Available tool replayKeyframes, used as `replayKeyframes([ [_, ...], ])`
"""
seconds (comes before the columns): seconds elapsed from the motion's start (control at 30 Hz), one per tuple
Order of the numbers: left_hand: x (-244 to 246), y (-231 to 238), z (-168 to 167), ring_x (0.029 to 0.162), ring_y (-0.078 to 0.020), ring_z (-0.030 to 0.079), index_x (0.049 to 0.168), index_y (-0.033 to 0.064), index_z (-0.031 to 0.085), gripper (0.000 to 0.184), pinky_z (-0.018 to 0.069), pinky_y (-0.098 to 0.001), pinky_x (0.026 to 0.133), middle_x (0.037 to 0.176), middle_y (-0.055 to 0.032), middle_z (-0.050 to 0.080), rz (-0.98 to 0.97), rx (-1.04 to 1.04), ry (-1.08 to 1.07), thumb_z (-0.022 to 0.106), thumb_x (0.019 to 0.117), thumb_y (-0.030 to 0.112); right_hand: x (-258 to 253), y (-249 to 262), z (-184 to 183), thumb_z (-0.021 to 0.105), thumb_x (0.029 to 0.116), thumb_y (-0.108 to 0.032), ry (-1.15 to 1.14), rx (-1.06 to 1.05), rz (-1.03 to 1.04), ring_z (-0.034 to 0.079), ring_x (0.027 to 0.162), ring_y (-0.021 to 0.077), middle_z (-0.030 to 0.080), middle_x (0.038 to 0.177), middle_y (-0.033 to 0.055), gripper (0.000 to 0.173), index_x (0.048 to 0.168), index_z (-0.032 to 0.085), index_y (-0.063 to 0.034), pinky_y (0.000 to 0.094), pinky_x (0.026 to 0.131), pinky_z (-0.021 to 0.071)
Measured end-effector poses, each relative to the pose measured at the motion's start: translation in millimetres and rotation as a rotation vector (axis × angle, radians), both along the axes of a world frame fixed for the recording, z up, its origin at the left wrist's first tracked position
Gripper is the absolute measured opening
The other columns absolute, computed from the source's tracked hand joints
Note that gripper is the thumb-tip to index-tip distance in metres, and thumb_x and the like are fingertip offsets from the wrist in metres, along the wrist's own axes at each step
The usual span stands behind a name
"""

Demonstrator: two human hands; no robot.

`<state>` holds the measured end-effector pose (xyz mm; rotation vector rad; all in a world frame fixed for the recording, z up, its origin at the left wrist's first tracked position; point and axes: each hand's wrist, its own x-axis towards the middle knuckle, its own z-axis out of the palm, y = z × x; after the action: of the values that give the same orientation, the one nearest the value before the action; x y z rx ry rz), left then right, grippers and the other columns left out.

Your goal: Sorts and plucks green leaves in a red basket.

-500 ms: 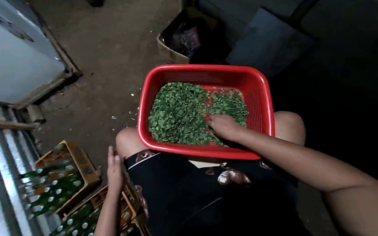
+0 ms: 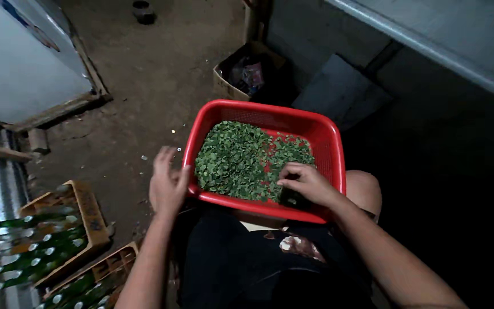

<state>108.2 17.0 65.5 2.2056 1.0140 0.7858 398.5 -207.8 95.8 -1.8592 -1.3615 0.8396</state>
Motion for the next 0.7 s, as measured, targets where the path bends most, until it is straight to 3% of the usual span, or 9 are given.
replayKeyframes([
  [0.03,19.9,-15.5,8.8,0.129,-0.0337,0.058,0.137,-0.0053,0.056,0.047,0.0487,-0.0512,0.106,0.142,-0.0245,0.056,-0.143,-0.053,-0.081,0.061,0.0993,0.022,-3.9,-0.6,1.6,0.069,0.0949,-0.020,0.030,0.024,0.000,0.062,0.088,0.0069,0.067,0.097,0.0084,0.021,0.095,0.072,0.0004,0.0237,0.082,0.0522],
  [0.1,54.5,-41.3,12.6,0.124,-0.0240,0.062,0.130,-0.0036,0.064,0.039,0.0499,-0.0435,0.107,0.131,-0.0182,0.066,-0.433,-0.229,-0.157,0.061,0.0999,0.021,-10.2,1.7,5.0,0.070,0.0943,-0.020,0.071,0.055,0.016,0.062,0.087,0.0030,0.067,0.097,0.0064,0.021,0.095,0.072,0.0008,0.0191,0.081,0.0519],
  [0.23,94.9,-74.0,16.4,0.115,-0.0160,0.067,0.126,-0.0058,0.066,0.034,0.0522,-0.0320,0.104,0.123,-0.0158,0.070,-0.661,-0.465,-0.240,0.065,0.0980,0.014,-17.8,9.0,8.7,0.070,0.0938,-0.020,0.097,0.090,0.065,0.061,0.086,0.0004,0.067,0.096,0.0045,0.020,0.093,0.072,0.0000,0.0168,0.080,0.0520],
  [0.43,98.0,-79.9,18.4,0.089,-0.0006,0.067,0.108,-0.0026,0.072,0.016,0.0559,-0.0199,0.085,0.102,-0.0033,0.073,-0.580,-0.669,-0.287,0.067,0.0953,0.006,-22.0,15.4,10.4,0.069,0.0948,-0.023,0.091,0.107,0.103,0.062,0.087,0.0016,0.068,0.095,0.0044,0.022,0.094,0.072,-0.0006,0.0184,0.082,0.0522],
  [0.57,92.7,-77.3,19.0,0.085,-0.0021,0.067,0.106,-0.0024,0.069,0.013,0.0568,-0.0220,0.083,0.096,-0.0006,0.071,-0.511,-0.805,-0.305,0.065,0.0964,0.005,-26.3,19.4,7.6,0.067,0.0951,-0.019,0.194,0.100,0.058,0.061,0.082,-0.0026,0.067,0.093,-0.0013,0.018,0.099,0.071,-0.0014,0.0161,0.077,0.0525],
  [0.7,90.9,-77.3,18.2,0.083,-0.0052,0.069,0.105,-0.0018,0.068,0.011,0.0590,-0.0247,0.082,0.093,0.0000,0.070,-0.450,-0.922,-0.361,0.065,0.0959,0.003,-32.7,20.9,6.0,0.068,0.0923,-0.012,0.311,0.145,-0.017,0.064,0.079,-0.0008,0.068,0.091,-0.0037,0.014,0.103,0.067,-0.0024,0.0182,0.075,0.0552],
])
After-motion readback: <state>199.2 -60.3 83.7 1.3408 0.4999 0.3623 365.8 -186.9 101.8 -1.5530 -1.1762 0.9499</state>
